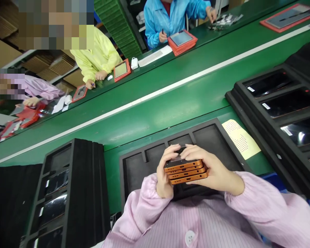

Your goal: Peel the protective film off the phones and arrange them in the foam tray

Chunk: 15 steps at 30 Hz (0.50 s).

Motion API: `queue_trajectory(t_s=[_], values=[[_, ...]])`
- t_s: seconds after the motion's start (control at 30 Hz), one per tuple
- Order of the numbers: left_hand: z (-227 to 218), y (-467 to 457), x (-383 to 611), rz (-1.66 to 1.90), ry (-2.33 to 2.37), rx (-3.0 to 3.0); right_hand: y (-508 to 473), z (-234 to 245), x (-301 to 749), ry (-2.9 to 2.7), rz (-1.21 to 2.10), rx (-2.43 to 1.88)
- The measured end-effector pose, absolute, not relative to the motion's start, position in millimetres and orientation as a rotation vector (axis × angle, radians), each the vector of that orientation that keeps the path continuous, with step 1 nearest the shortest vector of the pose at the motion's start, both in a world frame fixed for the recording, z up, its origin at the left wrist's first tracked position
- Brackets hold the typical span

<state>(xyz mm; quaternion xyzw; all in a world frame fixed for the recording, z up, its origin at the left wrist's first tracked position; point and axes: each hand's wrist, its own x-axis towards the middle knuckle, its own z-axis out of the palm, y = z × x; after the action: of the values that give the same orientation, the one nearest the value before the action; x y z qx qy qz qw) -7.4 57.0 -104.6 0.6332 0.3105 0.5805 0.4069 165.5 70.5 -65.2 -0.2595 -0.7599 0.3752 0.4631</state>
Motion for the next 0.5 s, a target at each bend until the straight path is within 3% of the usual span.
queue_trajectory(t_s=[0.13,0.5], values=[[-118,57,-4,1.496,0.761,1.662,57,-75,151,-1.674,1.001,-0.771],[-122,51,-5,1.535,0.882,1.773,48,-77,149,-1.785,0.985,-0.779]])
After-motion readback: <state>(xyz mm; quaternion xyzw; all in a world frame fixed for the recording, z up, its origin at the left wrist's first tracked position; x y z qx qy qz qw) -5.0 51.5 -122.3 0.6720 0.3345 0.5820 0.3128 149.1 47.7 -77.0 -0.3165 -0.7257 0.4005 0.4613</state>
